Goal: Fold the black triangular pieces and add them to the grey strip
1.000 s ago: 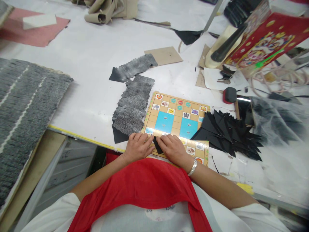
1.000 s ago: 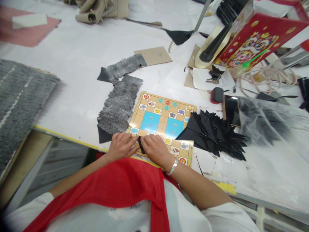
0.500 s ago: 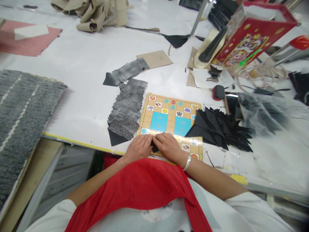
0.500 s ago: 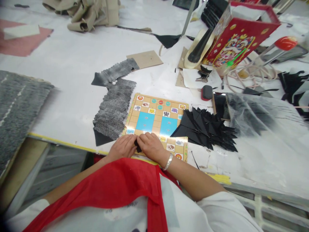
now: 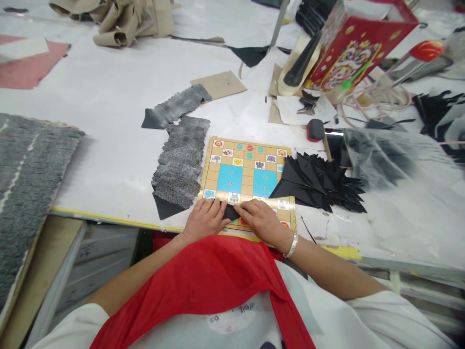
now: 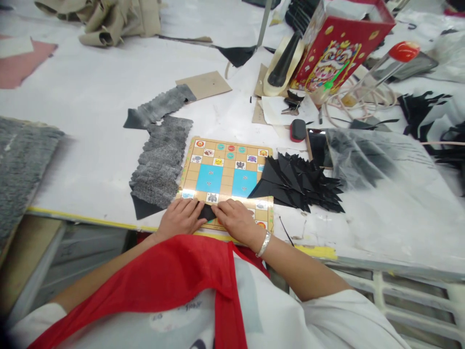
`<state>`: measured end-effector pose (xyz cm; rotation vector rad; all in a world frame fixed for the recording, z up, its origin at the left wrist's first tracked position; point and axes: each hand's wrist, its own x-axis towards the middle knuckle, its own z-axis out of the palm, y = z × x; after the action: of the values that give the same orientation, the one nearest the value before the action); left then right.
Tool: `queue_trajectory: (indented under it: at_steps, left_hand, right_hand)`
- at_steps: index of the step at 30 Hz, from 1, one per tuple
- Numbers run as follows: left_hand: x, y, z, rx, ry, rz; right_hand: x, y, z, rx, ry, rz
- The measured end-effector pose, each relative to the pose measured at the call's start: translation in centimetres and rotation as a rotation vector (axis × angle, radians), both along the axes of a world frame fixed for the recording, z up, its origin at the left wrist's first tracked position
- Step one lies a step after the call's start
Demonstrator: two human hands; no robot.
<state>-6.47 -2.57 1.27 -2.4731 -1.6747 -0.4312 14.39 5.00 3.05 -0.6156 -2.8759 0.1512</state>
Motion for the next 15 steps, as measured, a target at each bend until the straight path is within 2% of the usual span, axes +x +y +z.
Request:
queue_trajectory:
  at_steps: [4, 10, 15]
  left_hand:
    - [0.5, -0.2, 0.3, -0.014, 0.036, 0.025]
    - [1.2, -0.3, 0.0, 0.05, 0.15, -0.024]
    - [1.4, -0.4, -0.2, -0.034, 0.126, -0.008]
  right_hand:
    - [0.7, -0.2, 0.0, 0.004, -0.002, -0.011]
    - [1.3, -0.5, 0.1, 0.045, -0.055, -0.017]
    - [1.5, -0.5, -0.2, 0.094, -0.052, 0.002]
